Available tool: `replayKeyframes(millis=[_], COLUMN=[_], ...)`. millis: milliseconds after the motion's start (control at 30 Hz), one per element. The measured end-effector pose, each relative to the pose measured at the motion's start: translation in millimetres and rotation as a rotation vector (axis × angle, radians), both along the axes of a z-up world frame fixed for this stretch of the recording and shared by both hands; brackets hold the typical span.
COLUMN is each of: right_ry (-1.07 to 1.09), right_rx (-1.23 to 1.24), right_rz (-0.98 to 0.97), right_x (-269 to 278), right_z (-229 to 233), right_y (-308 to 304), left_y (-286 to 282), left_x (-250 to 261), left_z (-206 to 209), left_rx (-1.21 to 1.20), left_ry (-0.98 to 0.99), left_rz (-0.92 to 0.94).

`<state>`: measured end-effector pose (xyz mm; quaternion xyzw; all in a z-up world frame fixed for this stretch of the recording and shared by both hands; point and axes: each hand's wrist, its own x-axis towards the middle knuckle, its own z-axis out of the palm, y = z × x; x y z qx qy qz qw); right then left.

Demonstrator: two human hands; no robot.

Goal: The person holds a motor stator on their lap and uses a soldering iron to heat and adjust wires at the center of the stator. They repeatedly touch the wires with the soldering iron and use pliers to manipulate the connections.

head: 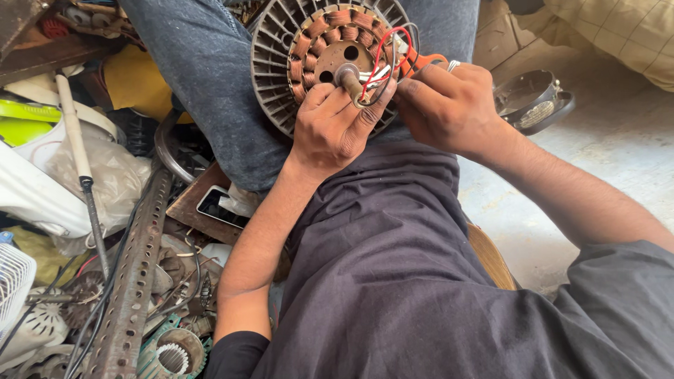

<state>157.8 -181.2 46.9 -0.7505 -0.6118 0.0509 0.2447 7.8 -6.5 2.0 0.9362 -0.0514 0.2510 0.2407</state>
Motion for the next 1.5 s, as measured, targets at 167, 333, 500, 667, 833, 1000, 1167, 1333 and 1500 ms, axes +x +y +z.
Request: replayKeyframes(millis=[167,333,500,667,833,1000,1167,1333,1500], right_ry=[0.062,0.102,0.091,0.075,0.072,0.282,0.567,0.516,0.590], right_rx=[-0.054,-0.092,-0.090,-0.117,-0.134,-0.108,-0.144,-0.050,-0.030], right_rz=[-0.063,-0.098,-0.102,-0.107,-0.119,-0.149,-0.189,-0.041,-0.027], right_x=[-6.9,-9.7,-11.8,-12.7,-13.2,-8.8,15.8,21.3,21.3], right_z=[-7.0,-8.9,-6.1,-8.1,-10.7,-10.3,-1.8,-6.0,-10.7], right_y=[-0.4,0.6,1.7,0.6,-0.5,-5.5,-15.2,-10.5,-12.0], left_y=[-1.1,-2.5,-4.4,-5.9,-7.3,-4.6,-4.1,-4.2,-4.9], left_x=[-1.1,-2.4,-3.4,-4.7,-3.8,-1.8,0.7,1.6,2.5], left_z=[-3.6,-7.0,-10.0,-12.6,-13.9,-9.1,-5.5,-2.3,0.6], left_rx=[-0.006,-0.004,-0.011,-0.016,-0.020,-0.030,-0.039,-0.042,-0.035], left_ry=[0.002,0.000,0.005,0.014,0.018,-0.002,-0.019,-0.017,-0.020], left_rz=[-0.012,-0.014,-0.008,-0.002,-0.001,-0.015,-0.015,-0.015,-0.004])
